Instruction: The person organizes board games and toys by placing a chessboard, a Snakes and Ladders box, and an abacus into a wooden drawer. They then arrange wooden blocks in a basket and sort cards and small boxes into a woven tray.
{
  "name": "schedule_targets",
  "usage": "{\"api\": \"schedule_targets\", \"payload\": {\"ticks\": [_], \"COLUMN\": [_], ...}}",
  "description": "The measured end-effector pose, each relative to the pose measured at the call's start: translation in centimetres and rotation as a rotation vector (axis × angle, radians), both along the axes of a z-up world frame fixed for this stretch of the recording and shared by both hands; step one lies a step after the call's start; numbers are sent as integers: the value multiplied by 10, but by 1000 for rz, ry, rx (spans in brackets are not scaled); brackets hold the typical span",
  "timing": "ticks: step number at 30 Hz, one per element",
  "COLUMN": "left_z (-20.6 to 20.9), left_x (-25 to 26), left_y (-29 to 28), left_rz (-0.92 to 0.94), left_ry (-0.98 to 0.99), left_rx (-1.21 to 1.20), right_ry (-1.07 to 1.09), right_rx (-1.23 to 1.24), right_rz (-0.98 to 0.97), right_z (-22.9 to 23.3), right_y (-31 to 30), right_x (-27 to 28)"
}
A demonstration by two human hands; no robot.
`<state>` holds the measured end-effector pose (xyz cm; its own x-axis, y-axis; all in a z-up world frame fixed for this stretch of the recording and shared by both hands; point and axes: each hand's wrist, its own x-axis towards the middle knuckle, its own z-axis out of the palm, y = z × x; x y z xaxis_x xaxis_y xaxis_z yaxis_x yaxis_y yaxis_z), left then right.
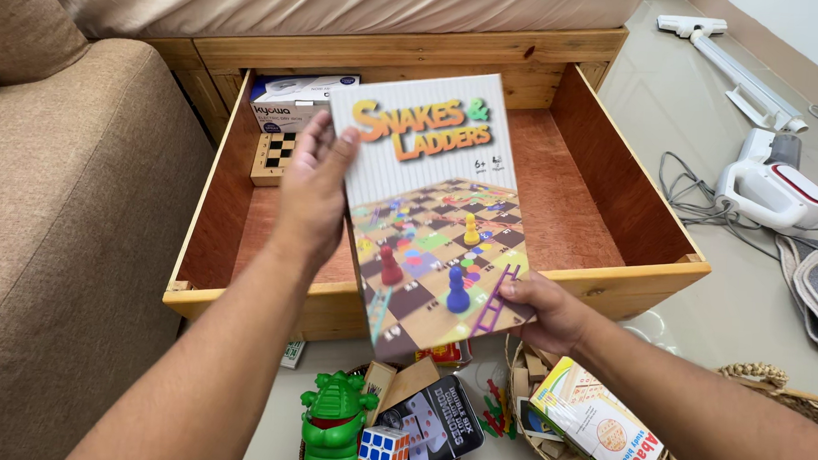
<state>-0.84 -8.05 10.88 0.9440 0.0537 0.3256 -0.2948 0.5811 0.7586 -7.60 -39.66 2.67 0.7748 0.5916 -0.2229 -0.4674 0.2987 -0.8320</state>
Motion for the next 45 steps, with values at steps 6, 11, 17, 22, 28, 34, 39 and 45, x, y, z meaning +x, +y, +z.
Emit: {"api": "schedule_targets", "payload": {"ticks": [6,11,17,22,28,34,39,45], "left_z": [-48,-81,-89,-71,-89,-132,-155,-192], "left_x": [-41,-46,-36,-35,-25,36,112,185], "left_y": [-20,-23,-19,7,5,7,23,37], "left_rz": [-41,9,-3,-259,-247,-38,140,244], "left_ry": [219,308,332,564,698,716,778,806], "left_rx": [327,307,241,357,87,-123,-185,-271], "right_ry": [-41,-11,-44,-37,55,-721,-1025,-909], "right_rx": [-7,-47,-27,-256,-320,-1342,-1485,-1602], "right_rz": [-127,-144,-76,-67,-322,190,469,536], "right_z": [-7,-17,-16,14,12,-18,-5,-45], "right_y": [13,14,5,-12,8,39,49,43], "right_x": [6,11,28,54,102,70,55,74]}}
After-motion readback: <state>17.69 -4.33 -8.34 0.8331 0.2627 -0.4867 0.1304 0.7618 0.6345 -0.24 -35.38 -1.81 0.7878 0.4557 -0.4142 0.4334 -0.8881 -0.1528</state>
